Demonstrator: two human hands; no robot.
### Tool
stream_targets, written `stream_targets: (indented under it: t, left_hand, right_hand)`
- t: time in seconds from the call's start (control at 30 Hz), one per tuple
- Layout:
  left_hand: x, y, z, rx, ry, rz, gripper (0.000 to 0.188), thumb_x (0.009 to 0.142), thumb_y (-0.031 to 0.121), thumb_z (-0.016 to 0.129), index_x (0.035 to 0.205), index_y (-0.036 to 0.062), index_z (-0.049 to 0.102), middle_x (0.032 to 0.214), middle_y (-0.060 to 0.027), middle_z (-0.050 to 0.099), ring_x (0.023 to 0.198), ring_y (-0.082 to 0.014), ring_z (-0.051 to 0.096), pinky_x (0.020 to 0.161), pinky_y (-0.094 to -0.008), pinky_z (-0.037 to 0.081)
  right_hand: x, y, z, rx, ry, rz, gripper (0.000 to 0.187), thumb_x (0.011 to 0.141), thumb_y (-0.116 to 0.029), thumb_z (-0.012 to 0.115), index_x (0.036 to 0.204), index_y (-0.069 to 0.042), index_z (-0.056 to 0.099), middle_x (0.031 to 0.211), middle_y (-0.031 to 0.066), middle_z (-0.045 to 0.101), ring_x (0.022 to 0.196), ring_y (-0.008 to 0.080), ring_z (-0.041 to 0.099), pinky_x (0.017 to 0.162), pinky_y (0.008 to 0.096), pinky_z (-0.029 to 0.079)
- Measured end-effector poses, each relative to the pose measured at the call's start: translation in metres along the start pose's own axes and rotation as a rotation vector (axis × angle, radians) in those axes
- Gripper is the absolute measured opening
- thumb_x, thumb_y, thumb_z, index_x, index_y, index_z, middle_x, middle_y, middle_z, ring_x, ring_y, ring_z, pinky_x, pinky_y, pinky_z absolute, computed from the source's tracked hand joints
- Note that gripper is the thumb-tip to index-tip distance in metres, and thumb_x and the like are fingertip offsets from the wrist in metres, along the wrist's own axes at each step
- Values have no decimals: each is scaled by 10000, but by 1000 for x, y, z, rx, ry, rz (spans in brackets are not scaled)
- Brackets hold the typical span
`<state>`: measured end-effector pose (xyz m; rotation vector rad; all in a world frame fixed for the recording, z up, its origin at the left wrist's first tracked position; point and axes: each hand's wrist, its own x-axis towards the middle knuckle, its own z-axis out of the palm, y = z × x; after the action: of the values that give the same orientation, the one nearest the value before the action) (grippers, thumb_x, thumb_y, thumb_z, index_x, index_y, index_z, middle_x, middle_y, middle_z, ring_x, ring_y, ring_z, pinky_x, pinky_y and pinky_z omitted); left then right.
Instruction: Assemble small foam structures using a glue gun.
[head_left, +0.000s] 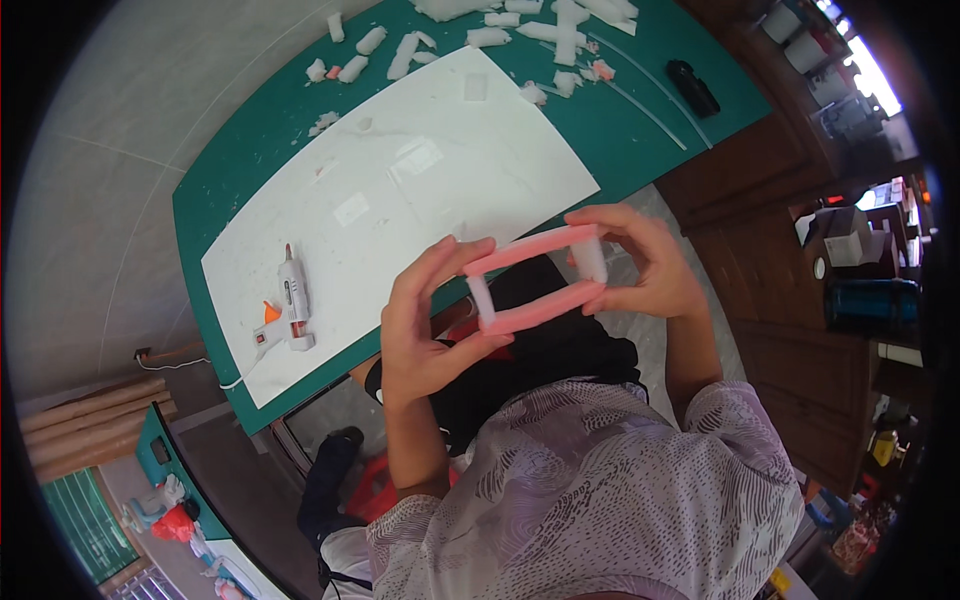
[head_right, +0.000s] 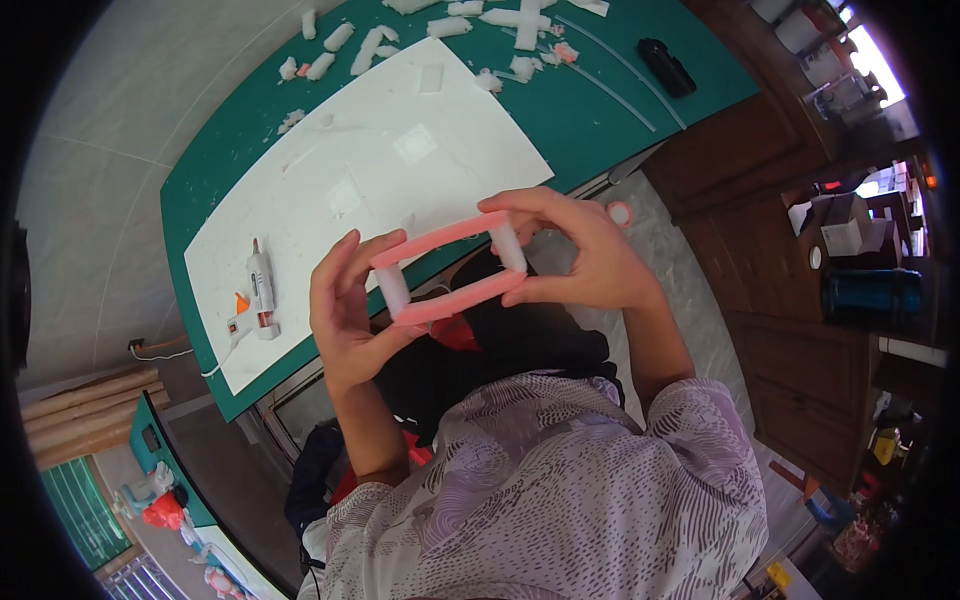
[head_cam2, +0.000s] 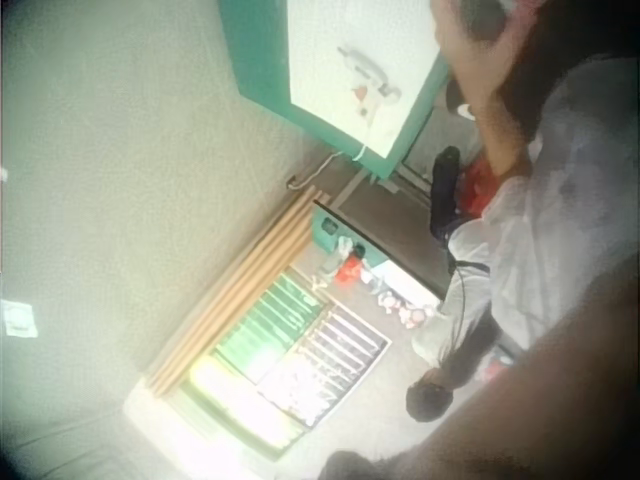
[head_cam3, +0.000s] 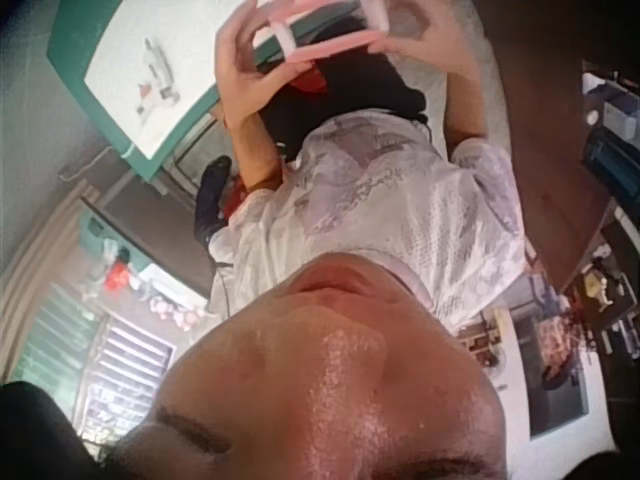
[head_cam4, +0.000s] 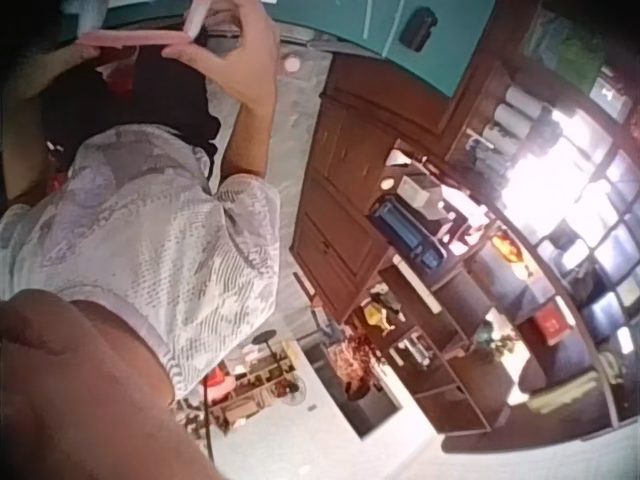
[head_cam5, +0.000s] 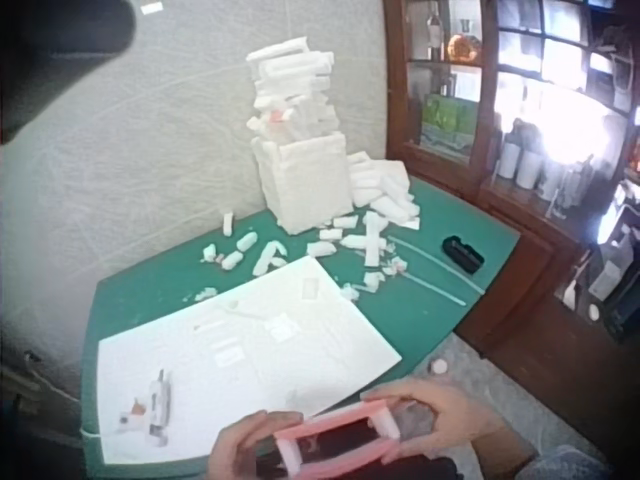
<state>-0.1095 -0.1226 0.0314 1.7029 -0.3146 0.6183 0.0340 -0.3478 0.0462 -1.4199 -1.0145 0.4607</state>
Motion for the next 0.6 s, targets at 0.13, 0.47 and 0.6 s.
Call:
stream_targets:
  t: [0.13, 0.47, 0.6]
  left_hand:
    - [-1, -3, -8, 68, -26, -17, 891, 639, 81, 870, 1383, -12, 389, 1245, -244, 607, 1184, -323, 584, 1024, -416, 405]
    - [0, -1, -7, 191, 20, -88, 824, 621, 143, 889, 1323, 3, 481, 1207, -194, 637, 1142, -303, 603, 991, -392, 445]
    - [2, 1, -6, 183, 39, -77, 798, 626, 130, 884, 1309, 3, 490, 1203, -191, 638, 1137, -302, 605, 991, -390, 446]
  right_hand:
    - [4, -9, 1, -235, -8, -38, 738, 615, -174, 888, 1267, -26, 577, 1036, 93, 666, 911, 179, 661, 821, 313, 511]
    - [6, -13, 4, -359, 2, -59, 703, 615, -188, 879, 1242, -38, 600, 1077, 111, 666, 911, 210, 667, 836, 329, 517]
    - [7, -15, 5, -359, 6, -41, 700, 617, -195, 880, 1240, -42, 602, 1079, 113, 665, 915, 211, 667, 836, 330, 518]
